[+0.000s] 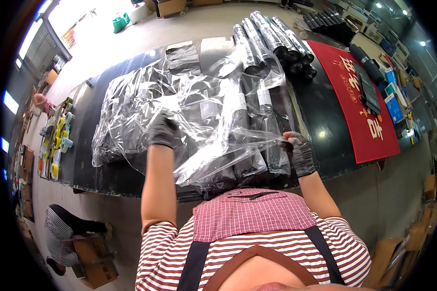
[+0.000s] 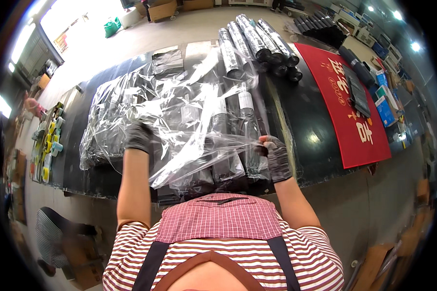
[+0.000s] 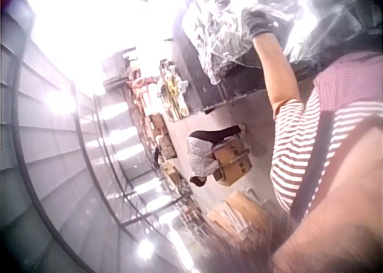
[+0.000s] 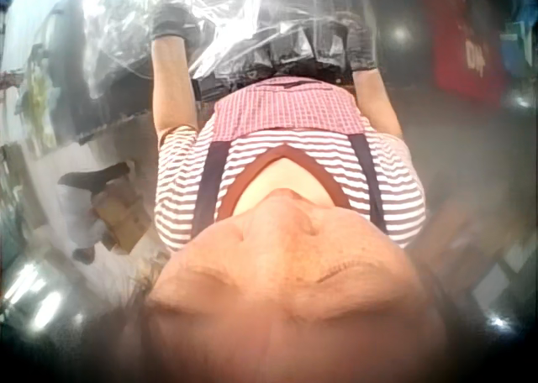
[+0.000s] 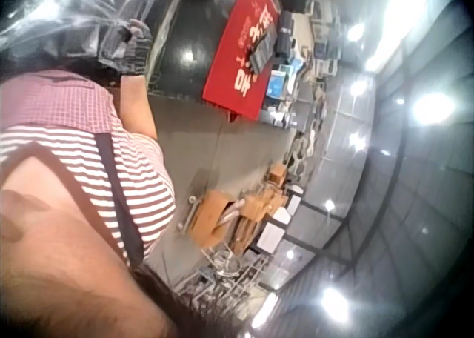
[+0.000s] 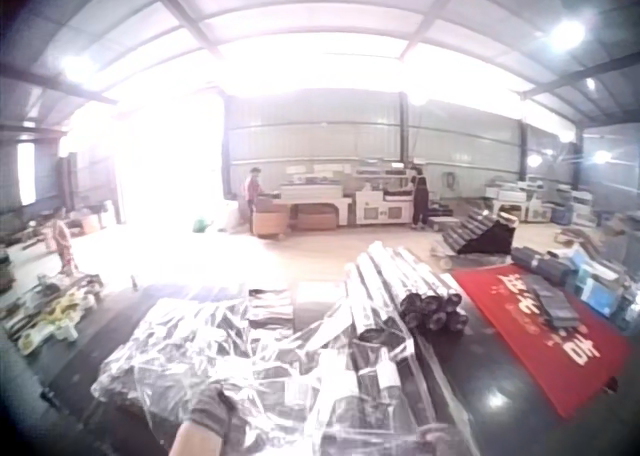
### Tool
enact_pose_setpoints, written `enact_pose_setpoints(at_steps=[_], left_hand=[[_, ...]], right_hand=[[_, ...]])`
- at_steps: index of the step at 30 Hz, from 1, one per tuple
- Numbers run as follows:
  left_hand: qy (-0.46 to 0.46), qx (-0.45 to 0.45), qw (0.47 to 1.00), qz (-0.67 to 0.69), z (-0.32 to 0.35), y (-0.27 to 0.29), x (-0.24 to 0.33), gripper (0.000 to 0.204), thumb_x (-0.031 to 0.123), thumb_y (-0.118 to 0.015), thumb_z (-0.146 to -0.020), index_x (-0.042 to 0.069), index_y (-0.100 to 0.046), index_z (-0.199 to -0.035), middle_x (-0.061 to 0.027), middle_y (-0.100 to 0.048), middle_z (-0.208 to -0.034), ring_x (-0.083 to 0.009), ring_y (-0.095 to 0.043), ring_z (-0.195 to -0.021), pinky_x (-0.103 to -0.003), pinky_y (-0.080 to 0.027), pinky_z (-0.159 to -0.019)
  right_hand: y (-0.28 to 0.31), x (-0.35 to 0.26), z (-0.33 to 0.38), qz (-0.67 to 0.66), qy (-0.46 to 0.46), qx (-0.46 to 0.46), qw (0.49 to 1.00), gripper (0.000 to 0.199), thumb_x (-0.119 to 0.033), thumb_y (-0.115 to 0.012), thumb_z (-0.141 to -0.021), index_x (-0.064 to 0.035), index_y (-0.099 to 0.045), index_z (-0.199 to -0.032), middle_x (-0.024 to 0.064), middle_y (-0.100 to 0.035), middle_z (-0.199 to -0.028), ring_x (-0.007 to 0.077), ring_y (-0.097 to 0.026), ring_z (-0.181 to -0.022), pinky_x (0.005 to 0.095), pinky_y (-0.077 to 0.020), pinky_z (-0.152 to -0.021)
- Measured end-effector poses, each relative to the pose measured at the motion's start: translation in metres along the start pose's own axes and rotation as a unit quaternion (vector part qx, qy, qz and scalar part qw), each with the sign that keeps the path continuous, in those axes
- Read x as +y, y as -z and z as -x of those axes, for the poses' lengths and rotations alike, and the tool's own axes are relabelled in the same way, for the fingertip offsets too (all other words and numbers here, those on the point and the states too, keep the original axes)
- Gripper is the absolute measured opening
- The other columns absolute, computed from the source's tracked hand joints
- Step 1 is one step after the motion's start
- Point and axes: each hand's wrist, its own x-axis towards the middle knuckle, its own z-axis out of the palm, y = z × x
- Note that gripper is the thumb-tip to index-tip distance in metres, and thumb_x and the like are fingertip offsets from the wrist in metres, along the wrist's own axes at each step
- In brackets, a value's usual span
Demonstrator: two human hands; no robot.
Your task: The person labels several wrapped rolls, places the rolls into a large plastic bag, and then checks a document on a table.
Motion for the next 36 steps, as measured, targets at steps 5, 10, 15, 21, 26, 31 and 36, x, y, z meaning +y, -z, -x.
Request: enact_pose_setpoints(at_steps=[5, 10, 15, 21, 26, 31, 36], left_hand=[[-0.244, -0.155, 0.957, 0.0, 0.088, -0.027, 0.133, 0.005, 0.005, -0.058, -0.082, 0.01, -0.057, -0.082, 0.0015, -0.054, -0.066, -0.0072, -0.048, -0.051, -0.022, -0.037, -0.038], [-0.392, -0.257, 0.846, -0.255, 0.162, -0.003, 0.138, 0.018, 0.016, -0.059, -0.086, 0.004, -0.058, -0.099, -0.0013, -0.056, -0.081, -0.0095, -0.052, -0.069, -0.025, -0.045, -0.061], [-0.275, -0.136, 0.901, -0.306, 0.17, -0.033, 0.055, 0.022, 0.012, -0.069, -0.082, 0.003, -0.062, -0.101, -0.0012, -0.063, -0.089, -0.007, -0.057, -0.08, -0.022, -0.048, -0.069], [-0.262, -0.095, 0.872, -0.402, 0.141, -0.018, 0.056, 0.022, 0.013, -0.064, -0.086, 0.002, -0.061, -0.104, -0.0006, -0.062, -0.086, -0.0059, -0.053, -0.078, -0.021, -0.046, -0.068], [-0.392, -0.032, 0.782, -0.483, 0.091, 0.013, 0.114, 0.026, 0.017, -0.057, -0.089, 0.0, -0.061, -0.109, -0.0116, -0.066, -0.092, -0.0191, -0.061, -0.084, -0.028, -0.049, -0.078], [-0.618, -0.015, 0.569, -0.543, 0.092, -0.137, 0.139, 0.025, 0.021, -0.06, -0.088, 0.0, -0.064, -0.1, -0.0183, -0.067, -0.084, -0.0239, -0.066, -0.077, -0.029, -0.051, -0.073], [-0.854, -0.193, 0.33, -0.353, 0.179, -0.228, 0.155, 0.022, 0.017, -0.062, -0.086, 0.004, -0.064, -0.103, -0.0132, -0.067, -0.083, -0.0206, -0.065, -0.073, -0.029, -0.051, -0.067]], right_hand=[[-0.07, -0.048, 0.012, -0.096, -0.102, -0.154, 0.978, 0.034, -0.014, -0.054, -0.09, -0.0012, -0.052, -0.122, 0.0121, -0.065, -0.099, 0.0196, -0.065, -0.083, 0.0306, -0.0533, -0.073], [-0.137, 0.077, -0.043, 0.357, 0.017, -0.215, 0.909, 0.049, -0.022, -0.065, -0.082, 0.0008, -0.049, -0.123, 0.0163, -0.062, -0.106, 0.0251, -0.061, -0.098, 0.0345, -0.0492, -0.082], [-0.194, 0.186, -0.093, 0.647, 0.108, -0.204, 0.727, 0.062, -0.025, -0.067, -0.078, 0.0004, -0.042, -0.129, 0.0208, -0.059, -0.109, 0.0316, -0.058, -0.104, 0.038, -0.0462, -0.089], [-0.138, 0.225, -0.142, 0.706, 0.122, -0.162, 0.678, 0.071, -0.026, -0.068, -0.076, -0.0009, -0.036, -0.134, 0.0236, -0.056, -0.111, 0.0352, -0.055, -0.108, 0.0396, -0.0437, -0.093], [-0.147, 0.131, -0.06, 0.64, -0.073, -0.021, 0.764, 0.097, -0.03, -0.069, -0.074, -0.0068, -0.006, -0.145, 0.0239, -0.055, -0.113, 0.0361, -0.055, -0.105, 0.0412, -0.0441, -0.091], [-0.027, 0.159, -0.071, 0.674, -0.038, -0.007, 0.738, 0.107, -0.032, -0.072, -0.07, -0.0067, 0.0, -0.144, 0.0223, -0.062, -0.093, 0.0341, -0.062, -0.086, 0.0418, -0.0491, -0.079], [-0.026, 0.081, -0.027, 0.553, -0.03, 0.007, 0.832, 0.097, -0.027, -0.076, -0.063, -0.0049, -0.024, -0.141, 0.0283, -0.06, -0.103, 0.0393, -0.06, -0.092, 0.0428, -0.0479, -0.083]])
